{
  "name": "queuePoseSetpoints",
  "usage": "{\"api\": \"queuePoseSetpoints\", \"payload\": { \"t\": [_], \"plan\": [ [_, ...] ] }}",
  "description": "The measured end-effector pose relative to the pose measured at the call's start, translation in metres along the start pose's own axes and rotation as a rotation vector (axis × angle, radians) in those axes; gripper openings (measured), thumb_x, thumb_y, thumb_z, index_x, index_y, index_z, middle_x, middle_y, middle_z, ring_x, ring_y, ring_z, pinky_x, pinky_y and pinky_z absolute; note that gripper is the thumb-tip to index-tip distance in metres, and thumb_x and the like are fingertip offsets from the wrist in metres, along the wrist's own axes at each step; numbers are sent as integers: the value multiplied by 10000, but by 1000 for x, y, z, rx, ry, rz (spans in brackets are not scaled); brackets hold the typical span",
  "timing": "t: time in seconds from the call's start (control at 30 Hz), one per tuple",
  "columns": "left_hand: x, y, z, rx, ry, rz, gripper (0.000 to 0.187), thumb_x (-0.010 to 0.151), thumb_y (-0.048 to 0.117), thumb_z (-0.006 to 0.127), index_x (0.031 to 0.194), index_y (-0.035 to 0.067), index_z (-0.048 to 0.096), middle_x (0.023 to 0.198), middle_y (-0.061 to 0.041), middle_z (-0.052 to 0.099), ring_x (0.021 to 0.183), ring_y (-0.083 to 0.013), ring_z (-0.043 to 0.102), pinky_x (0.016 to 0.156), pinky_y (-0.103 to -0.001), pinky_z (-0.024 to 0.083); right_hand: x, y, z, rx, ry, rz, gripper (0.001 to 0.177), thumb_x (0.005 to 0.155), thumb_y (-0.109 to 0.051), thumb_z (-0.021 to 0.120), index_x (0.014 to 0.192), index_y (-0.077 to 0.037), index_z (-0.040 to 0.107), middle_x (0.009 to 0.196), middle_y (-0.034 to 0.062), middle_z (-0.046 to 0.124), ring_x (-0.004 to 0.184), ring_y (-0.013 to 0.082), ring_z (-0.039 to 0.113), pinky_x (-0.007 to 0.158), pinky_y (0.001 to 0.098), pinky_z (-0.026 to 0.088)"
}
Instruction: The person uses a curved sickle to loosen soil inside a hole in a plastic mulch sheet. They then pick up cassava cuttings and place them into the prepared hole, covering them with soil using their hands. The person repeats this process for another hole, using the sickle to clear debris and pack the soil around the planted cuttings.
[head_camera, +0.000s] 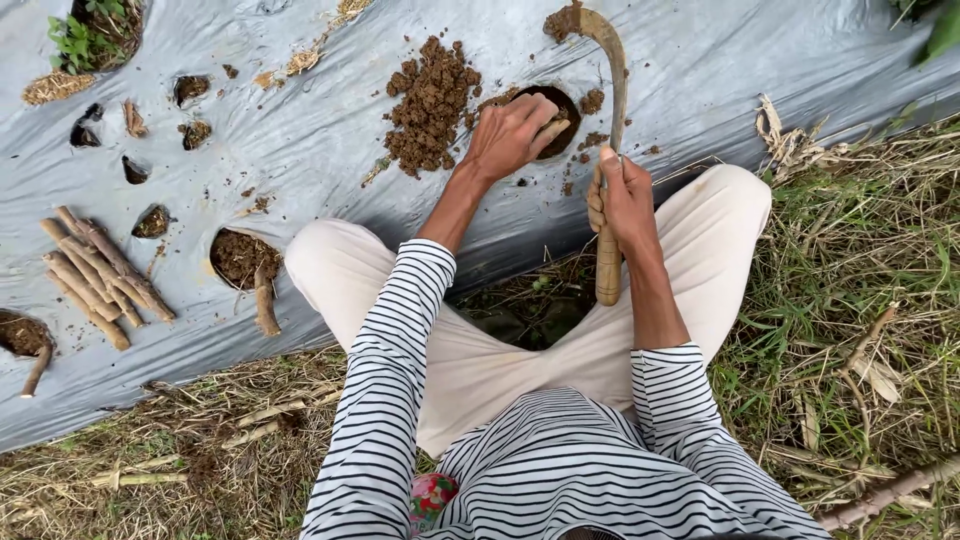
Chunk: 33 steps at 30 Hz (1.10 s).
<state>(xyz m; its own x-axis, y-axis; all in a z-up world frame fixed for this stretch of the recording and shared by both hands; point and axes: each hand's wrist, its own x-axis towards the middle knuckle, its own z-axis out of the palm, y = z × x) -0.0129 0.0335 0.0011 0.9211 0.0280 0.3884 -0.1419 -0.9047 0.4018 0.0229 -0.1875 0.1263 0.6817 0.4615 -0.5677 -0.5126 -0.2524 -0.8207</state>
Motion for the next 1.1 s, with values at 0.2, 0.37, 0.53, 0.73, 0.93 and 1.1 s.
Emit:
{"api": "queuePoseSetpoints", "payload": {
  "t": [0.2,0.37,0.53,0.73,0.93,1.1],
  "plan": [
    [-8,-8,-72,313,107,-86,259,1020,375,641,901,144,638,902,19,625,657,-93,545,392,-245,346,-42,-27,5,-117,-74,-43,355,1080,-347,551,818,-119,481,591,-3,478,426,75,399,355,248,341],
    [-25,-15,-120,437,13,-352,203,997,261,645,1052,110,521,1001,-56,488,836,-195,538,481,-353,406,-86,-44,10,-407,-59,-74,171,1036,-200,589,1053,-42,527,700,40,535,491,103,476,419,258,395],
    [-61,-37,-101,471,-111,-549,351,1030,297,638,1256,76,487,1413,-220,429,1137,-342,503,912,-484,465,-117,-54,17,-482,-112,-118,165,1027,-136,587,1118,1,567,689,34,506,518,117,483,428,278,426],
    [-49,-6,-128,401,-404,-697,800,1227,470,594,1693,90,67,1682,-289,3,1568,-512,96,1228,-727,137,-113,-42,24,-599,-67,-30,225,1085,-283,502,1008,-73,529,646,10,476,520,115,461,427,285,383],
    [-54,39,-120,284,-120,-540,736,972,-57,662,1640,-75,354,1660,-309,96,1530,-482,49,1188,-748,4,-115,-43,34,-1016,-60,-85,397,1102,-340,439,929,-5,563,525,68,511,415,203,472,404,398,408],
    [-77,11,-55,313,-371,-330,496,991,98,485,1467,-37,525,1677,-251,260,1563,-415,148,1192,-750,-38,-48,11,50,-1138,-31,-120,427,1088,-312,496,960,94,541,636,278,646,514,406,639,532,572,490]
  ]
}}
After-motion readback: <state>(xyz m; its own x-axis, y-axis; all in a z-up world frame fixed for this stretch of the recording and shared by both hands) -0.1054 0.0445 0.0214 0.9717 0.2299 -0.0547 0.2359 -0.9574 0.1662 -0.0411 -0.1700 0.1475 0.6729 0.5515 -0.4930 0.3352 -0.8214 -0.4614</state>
